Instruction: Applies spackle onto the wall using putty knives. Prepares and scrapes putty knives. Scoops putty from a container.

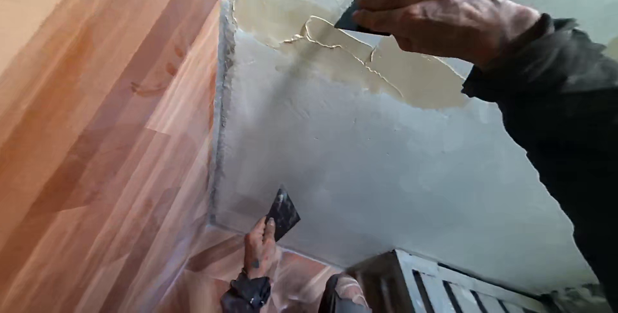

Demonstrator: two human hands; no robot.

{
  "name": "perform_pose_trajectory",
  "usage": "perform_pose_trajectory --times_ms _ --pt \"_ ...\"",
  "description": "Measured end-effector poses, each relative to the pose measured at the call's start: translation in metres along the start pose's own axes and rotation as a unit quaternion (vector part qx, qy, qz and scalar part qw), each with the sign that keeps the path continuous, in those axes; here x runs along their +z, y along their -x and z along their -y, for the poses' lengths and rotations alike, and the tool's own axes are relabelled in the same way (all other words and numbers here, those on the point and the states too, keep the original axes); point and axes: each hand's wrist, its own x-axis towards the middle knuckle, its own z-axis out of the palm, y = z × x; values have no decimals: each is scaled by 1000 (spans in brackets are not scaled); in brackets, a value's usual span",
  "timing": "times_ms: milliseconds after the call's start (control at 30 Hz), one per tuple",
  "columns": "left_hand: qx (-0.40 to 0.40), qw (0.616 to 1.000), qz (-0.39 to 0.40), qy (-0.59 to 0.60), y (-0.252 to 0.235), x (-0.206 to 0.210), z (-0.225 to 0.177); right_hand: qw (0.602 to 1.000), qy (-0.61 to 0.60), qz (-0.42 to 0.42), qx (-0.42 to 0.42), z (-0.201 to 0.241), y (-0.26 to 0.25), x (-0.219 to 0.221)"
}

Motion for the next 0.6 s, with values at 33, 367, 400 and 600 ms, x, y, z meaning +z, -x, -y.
perform_pose_trajectory --times_ms 33,367,400,600 --pt "3 1000 -18 -4 -1 -1 -1 1000 17 14 -12 -5 -6 5" --pt "-6 997 -71 -14 -10 7 3 998 9 59 -13 -24 92 18" --pt "-7 997 -75 -17 -10 7 1 998 0 65 -9 -26 104 8" --pt "-8 995 -97 -28 -12 9 -12 997 5 -34 -62 -15 43 -29"
